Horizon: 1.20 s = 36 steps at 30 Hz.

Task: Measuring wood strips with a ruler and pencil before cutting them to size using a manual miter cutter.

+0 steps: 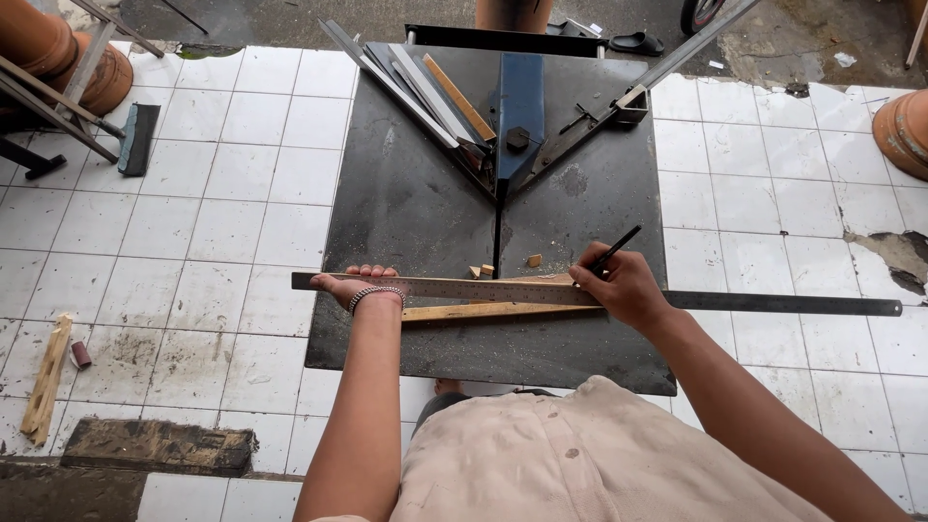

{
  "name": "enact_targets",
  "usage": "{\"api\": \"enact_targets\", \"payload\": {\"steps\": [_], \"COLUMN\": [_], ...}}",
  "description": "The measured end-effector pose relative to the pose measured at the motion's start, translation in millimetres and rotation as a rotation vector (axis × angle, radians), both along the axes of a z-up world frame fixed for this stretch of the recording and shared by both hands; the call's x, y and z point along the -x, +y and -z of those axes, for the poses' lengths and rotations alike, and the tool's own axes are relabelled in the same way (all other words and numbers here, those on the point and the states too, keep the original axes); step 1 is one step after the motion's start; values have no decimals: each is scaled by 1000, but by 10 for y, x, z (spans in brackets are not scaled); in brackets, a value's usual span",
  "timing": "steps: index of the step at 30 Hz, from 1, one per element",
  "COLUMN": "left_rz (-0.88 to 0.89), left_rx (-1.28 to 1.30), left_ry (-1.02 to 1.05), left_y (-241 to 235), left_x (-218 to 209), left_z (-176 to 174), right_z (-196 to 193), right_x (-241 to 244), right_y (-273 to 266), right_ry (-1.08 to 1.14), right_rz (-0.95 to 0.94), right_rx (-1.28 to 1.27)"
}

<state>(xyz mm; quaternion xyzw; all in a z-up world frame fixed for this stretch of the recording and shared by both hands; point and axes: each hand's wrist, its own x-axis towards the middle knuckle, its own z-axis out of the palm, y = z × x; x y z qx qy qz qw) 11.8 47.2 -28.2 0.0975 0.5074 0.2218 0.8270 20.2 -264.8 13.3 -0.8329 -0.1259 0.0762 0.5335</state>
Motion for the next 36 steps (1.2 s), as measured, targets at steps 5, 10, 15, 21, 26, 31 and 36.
{"api": "enact_targets", "payload": {"steps": [5,10,15,21,26,31,36], "left_rz": [-14,-18,-26,-32,-39,-42,-142], "left_rx": [4,-1,-12,-7,-17,-34,-47], "left_ry": [8,19,26,14,17,15,4], "left_y": [-16,-16,-37,-21,-7,25,-50], "left_x": [20,33,69,70,84,114,198], "left_z": [-27,-71,-167,-117,-119,-96,-454], "right_z": [9,-35,1,48,100,-155,155], "right_x": [5,28,44,41,42,116,86], "right_y": [-15,16,16,0,-8,103,-8], "right_ry": [-20,-25,-38,-38,-57,-36,283], "right_rz": [4,3,-3,16,21,30,-91], "right_rx": [-2,-8,6,-2,31,62,448]}}
